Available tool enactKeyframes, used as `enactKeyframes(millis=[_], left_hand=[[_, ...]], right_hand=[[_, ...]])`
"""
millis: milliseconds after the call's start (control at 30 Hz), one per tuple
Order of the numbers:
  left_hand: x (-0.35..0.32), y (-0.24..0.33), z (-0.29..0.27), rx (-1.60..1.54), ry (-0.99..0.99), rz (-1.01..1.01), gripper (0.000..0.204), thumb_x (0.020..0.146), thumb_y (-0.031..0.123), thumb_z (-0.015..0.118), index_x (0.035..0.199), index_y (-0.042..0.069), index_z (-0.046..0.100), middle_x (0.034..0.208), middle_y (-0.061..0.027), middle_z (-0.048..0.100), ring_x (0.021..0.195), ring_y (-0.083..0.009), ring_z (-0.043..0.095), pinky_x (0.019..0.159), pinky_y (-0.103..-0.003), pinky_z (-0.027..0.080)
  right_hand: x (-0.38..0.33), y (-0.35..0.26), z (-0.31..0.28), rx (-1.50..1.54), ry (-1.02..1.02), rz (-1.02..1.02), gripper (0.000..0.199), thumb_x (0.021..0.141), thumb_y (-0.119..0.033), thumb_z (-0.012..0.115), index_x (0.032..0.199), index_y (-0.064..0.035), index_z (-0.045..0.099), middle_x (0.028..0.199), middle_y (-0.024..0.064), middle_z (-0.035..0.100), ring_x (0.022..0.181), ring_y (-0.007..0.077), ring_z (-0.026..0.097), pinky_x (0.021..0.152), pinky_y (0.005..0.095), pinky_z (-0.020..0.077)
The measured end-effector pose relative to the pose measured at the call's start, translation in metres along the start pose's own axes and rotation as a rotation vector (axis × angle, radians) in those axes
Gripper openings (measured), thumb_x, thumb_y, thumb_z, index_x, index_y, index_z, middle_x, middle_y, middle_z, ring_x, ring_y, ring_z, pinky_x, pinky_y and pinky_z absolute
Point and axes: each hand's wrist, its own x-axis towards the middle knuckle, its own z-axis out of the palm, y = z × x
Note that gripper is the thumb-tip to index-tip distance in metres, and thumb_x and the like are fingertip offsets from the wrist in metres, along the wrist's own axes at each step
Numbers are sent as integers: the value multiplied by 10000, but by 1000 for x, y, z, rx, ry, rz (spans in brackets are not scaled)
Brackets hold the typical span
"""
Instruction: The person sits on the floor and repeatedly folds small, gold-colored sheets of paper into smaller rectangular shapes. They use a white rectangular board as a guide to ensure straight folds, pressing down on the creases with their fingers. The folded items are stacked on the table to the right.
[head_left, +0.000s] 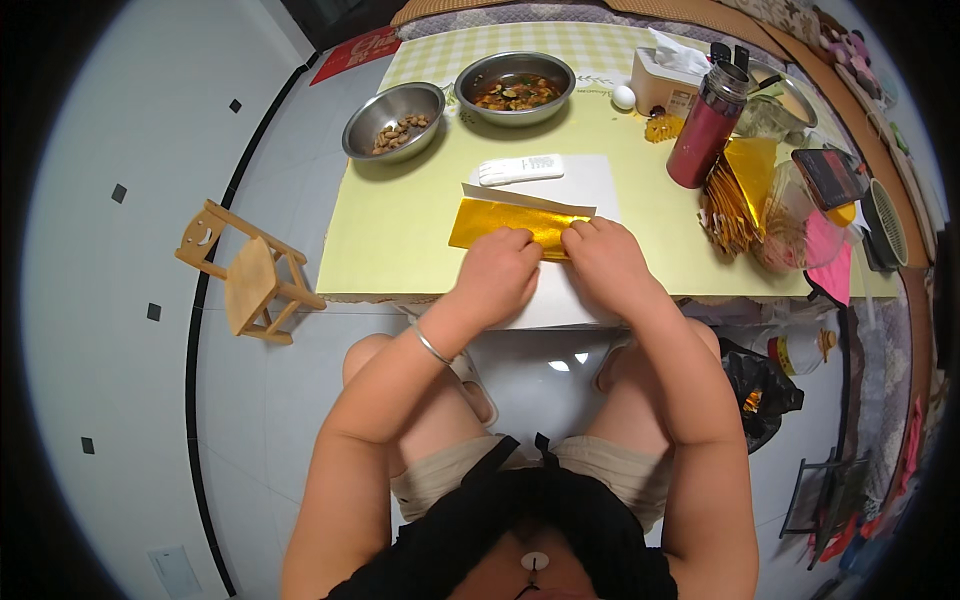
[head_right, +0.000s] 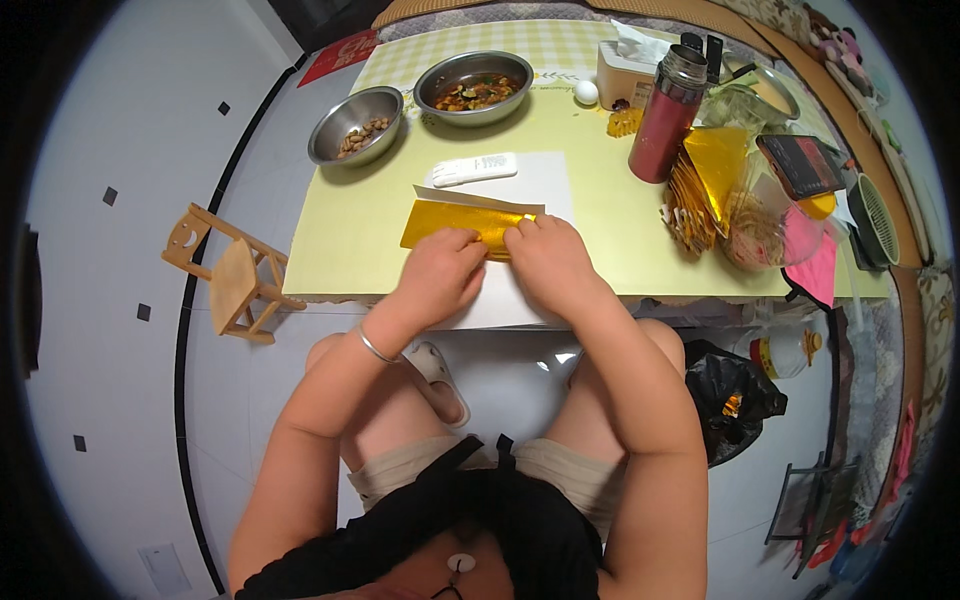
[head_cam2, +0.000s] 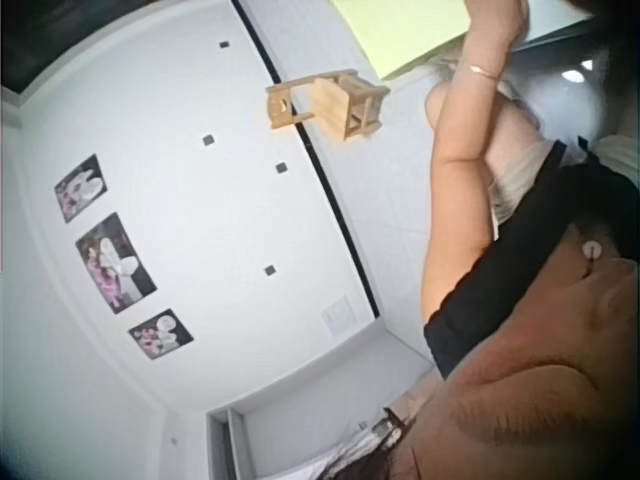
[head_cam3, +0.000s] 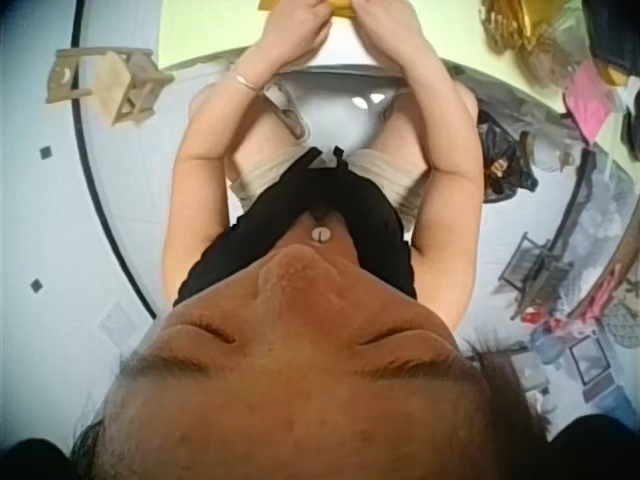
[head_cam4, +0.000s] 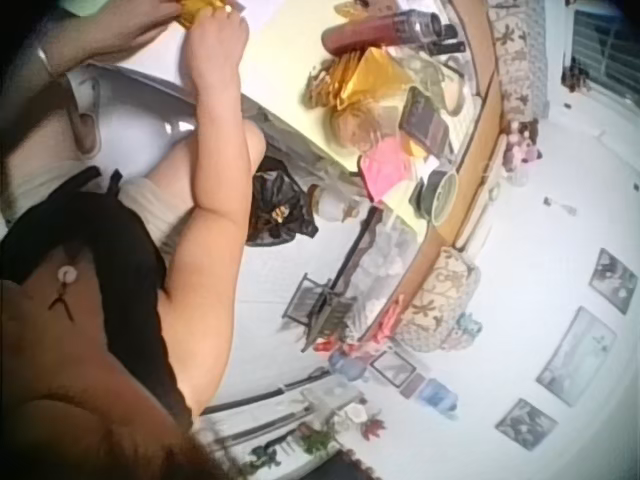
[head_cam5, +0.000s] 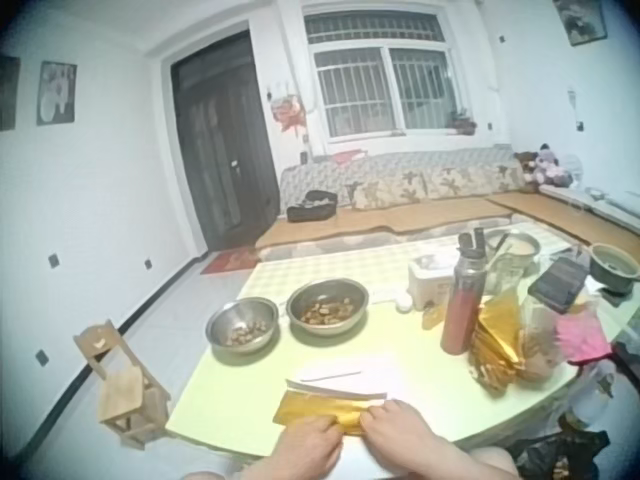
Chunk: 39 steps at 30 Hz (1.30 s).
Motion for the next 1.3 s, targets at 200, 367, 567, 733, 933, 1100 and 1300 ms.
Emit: enactKeyframes(millis=[200, 367, 567, 733, 933, 1100, 1300], left_hand=[[-5, 22, 22, -219, 340, -180, 149, 780, 103, 763, 797, -6, 664, 911, -138, 629, 842, -319, 615, 730, -413, 514], [-3, 16, 25, -333, 348, -429, 198, 799, 72, 746, 715, -28, 597, 846, -159, 592, 780, -323, 586, 697, -415, 487], [5, 12, 32, -208, 345, -455, 195, 773, 64, 728, 679, -12, 575, 795, -178, 569, 762, -347, 576, 685, -442, 474], [9, 13, 32, -167, 317, -463, 188, 777, 69, 719, 670, -11, 588, 806, -191, 574, 786, -377, 580, 703, -467, 474], [11, 13, 33, -188, 285, -514, 204, 782, 113, 721, 675, -35, 630, 844, -228, 589, 831, -404, 590, 752, -492, 483], [11, 15, 32, -167, 279, -523, 228, 798, 145, 712, 687, -46, 652, 845, -239, 591, 834, -407, 593, 759, -495, 489], [10, 13, 27, -178, 247, -488, 221, 810, 148, 702, 701, -40, 664, 854, -241, 598, 845, -406, 598, 758, -487, 492]], right_hand=[[-6, 5, 0, 386, 60, 167, 75, 830, -148, 690, 858, -79, 694, 908, 83, 671, 913, 302, 636, 822, 412, 522], [4, 23, 12, 489, 68, 391, 158, 858, -232, 741, 864, -75, 734, 932, 84, 660, 962, 292, 613, 819, 414, 516], [14, 11, 13, 418, 63, 445, 174, 847, -228, 751, 874, -60, 716, 927, 92, 646, 954, 295, 606, 842, 416, 506], [8, 2, 15, 251, 232, 258, 329, 851, -184, 724, 1112, 5, 660, 1130, 166, 645, 1091, 360, 592, 962, 447, 480], [-14, -22, 23, 170, 32, -90, 762, 912, -292, 683, 1499, 77, 366, 1575, 263, 357, 1494, 392, 306, 1240, 475, 229], [-16, -25, 29, 211, -97, -15, 884, 928, -480, 644, 1524, 85, 314, 1600, 287, 292, 1525, 384, 236, 1257, 467, 179], [-13, -26, 28, 177, -145, -4, 967, 886, -575, 661, 1535, 56, 320, 1603, 295, 279, 1527, 408, 216, 1252, 481, 176]])
